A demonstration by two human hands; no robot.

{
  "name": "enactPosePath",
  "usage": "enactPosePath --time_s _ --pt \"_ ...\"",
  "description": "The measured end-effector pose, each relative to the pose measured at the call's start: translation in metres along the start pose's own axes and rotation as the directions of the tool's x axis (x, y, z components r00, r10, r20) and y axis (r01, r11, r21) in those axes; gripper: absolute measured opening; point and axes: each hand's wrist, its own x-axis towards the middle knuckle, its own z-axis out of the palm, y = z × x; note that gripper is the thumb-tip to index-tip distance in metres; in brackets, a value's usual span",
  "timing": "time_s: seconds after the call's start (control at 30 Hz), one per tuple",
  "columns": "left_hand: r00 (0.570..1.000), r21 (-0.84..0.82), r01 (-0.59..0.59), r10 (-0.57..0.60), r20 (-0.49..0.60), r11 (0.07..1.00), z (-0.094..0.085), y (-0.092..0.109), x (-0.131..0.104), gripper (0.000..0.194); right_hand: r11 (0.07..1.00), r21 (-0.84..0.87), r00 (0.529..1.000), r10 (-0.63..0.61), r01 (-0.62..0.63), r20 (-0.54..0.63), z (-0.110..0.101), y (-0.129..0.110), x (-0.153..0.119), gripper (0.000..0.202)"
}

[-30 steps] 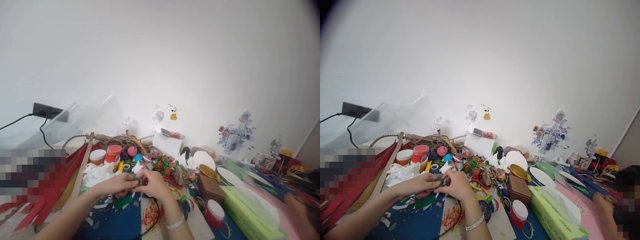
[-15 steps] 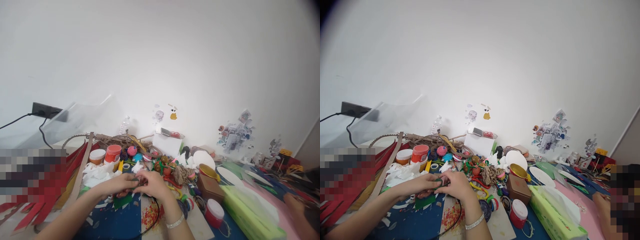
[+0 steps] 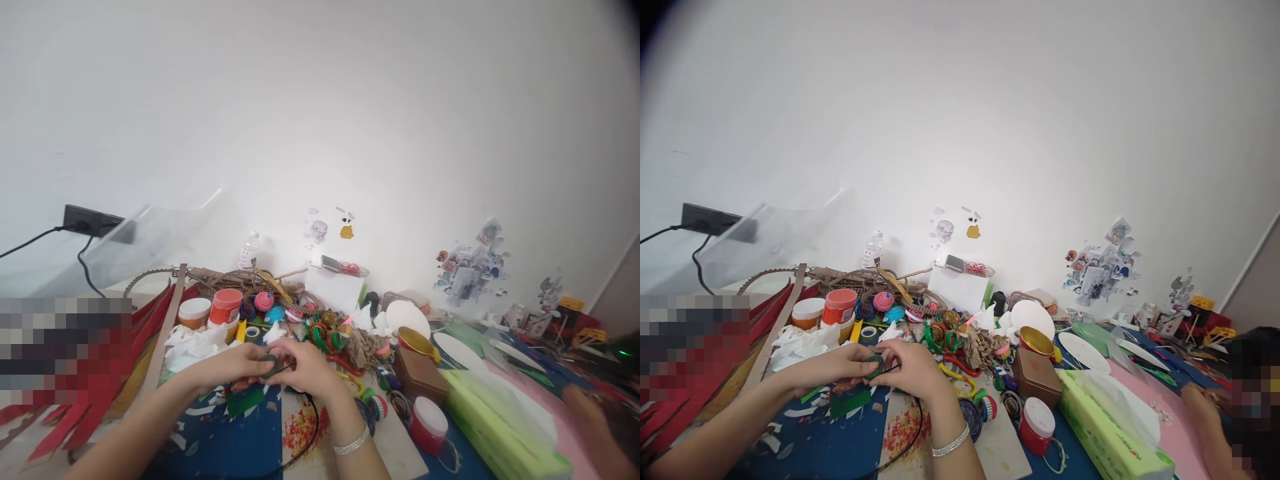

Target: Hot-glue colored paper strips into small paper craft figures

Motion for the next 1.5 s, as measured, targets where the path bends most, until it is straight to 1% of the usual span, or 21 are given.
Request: enactPosePath --time_s 0.07,0.13,0.2,0.3,0.37,0.47,0.53,0.6,0.67,0.73,0.8,0.87,0.97,1.03,1.13,1.2,1.23,1.3,1.37,1.43,1.5 --pt "1.0 -0.031 0.016 -0.016 0.006 0.999 -0.002 -0.001 -0.001 0.047 0.999 0.03 0.999 -0.039 0.039 0.01 0.0 0.001 0.0 0.046" --pt "0.998 -0.046 0.055 -0.053 0.031 0.997 -0.002 0.0 -0.001 0.048 0.998 0.004 0.998 -0.056 0.056 -0.006 0.001 0.002 0.0 0.039" --pt "0.995 -0.039 0.088 -0.086 0.049 0.995 -0.001 0.001 -0.001 0.05 0.998 -0.04 0.998 -0.054 0.053 -0.031 0.002 0.0 0.0 0.037" --pt "0.995 -0.002 0.09 -0.09 0.043 0.996 0.001 0.001 0.0 0.05 0.992 -0.119 0.997 -0.046 0.039 -0.056 0.004 -0.002 0.001 0.037" --pt "0.995 0.009 0.089 -0.09 0.043 0.996 0.0 -0.001 0.001 0.048 0.99 -0.14 0.998 -0.034 0.026 -0.051 0.004 -0.003 0.001 0.039" --pt "0.995 -0.002 0.085 -0.085 0.044 0.996 -0.002 -0.005 0.001 0.046 0.998 -0.056 1.0 -0.031 0.031 0.005 0.003 -0.002 0.001 0.042" --pt "0.996 -0.01 0.074 -0.074 0.049 0.997 -0.004 -0.007 0.001 0.046 0.998 0.029 0.998 -0.048 0.046 0.044 0.001 -0.001 0.0 0.038" --pt "0.996 -0.014 0.076 -0.075 0.054 0.997 -0.004 -0.006 0.0 0.047 0.996 0.078 0.997 -0.053 0.048 0.06 -0.001 -0.001 0.0 0.031" --pt "0.995 -0.021 0.094 -0.093 0.039 0.995 -0.002 -0.003 0.0 0.048 0.997 0.074 0.999 -0.025 0.022 0.042 -0.001 -0.002 0.0 0.031" --pt "0.994 -0.018 0.109 -0.109 0.006 0.994 0.001 0.001 -0.001 0.047 1.0 0.022 1.0 0.011 -0.01 -0.012 -0.001 -0.003 0.0 0.033" --pt "0.996 -0.013 0.091 -0.091 -0.009 0.996 0.005 0.004 0.0 0.046 0.999 -0.029 0.998 0.029 -0.03 -0.056 -0.001 -0.004 0.0 0.034" --pt "0.999 -0.025 0.053 -0.054 -0.002 0.998 0.005 0.004 0.0 0.044 0.999 -0.028 0.997 0.035 -0.037 -0.064 -0.001 -0.003 0.0 0.036" --pt "0.999 -0.06 0.042 -0.041 0.019 0.997 0.001 -0.001 0.001 0.043 0.997 0.077 1.0 0.026 -0.025 -0.005 -0.001 -0.001 0.0 0.043" --pt "0.998 -0.063 0.05 -0.048 0.029 0.997 -0.003 -0.005 0.002 0.043 0.99 0.14 0.999 -0.005 -0.002 0.047 -0.002 0.0 0.0 0.048" --pt "0.997 -0.042 0.075 -0.074 0.03 0.996 -0.005 -0.008 0.002 0.045 0.985 0.172 0.995 -0.041 0.024 0.093 -0.002 0.001 0.0 0.042" --pt "0.995 -0.029 0.094 -0.093 0.02 0.995 -0.003 -0.006 0.002 0.047 0.988 0.156 0.995 -0.021 0.005 0.098 -0.001 0.001 -0.001 0.036" --pt "0.995 -0.026 0.096 -0.096 0.013 0.995 -0.001 -0.004 0.002 0.047 0.991 0.131 0.997 0.007 -0.017 0.08 -0.001 0.0 -0.001 0.036" --pt "0.996 -0.025 0.086 -0.086 -0.01 0.996 0.002 -0.001 0.001 0.047 0.997 0.046 0.998 0.064 -0.065 0.017 0.001 0.0 -0.001 0.037" --pt "0.998 -0.023 0.066 -0.067 -0.02 0.998 0.004 0.001 0.001 0.047 0.995 -0.037 0.995 0.095 -0.096 -0.034 0.001 -0.001 -0.001 0.04" --pt "0.998 -0.024 0.062 -0.063 -0.011 0.998 0.002 0.001 0.001 0.047 0.994 -0.066 0.996 0.089 -0.091 -0.027 0.0 -0.001 0.0 0.042" --pt "0.997 -0.03 0.072 -0.072 -0.001 0.997 0.0 -0.001 0.001 0.046 0.998 -0.04 0.999 0.047 -0.047 0.01 -0.002 -0.001 0.0 0.041"
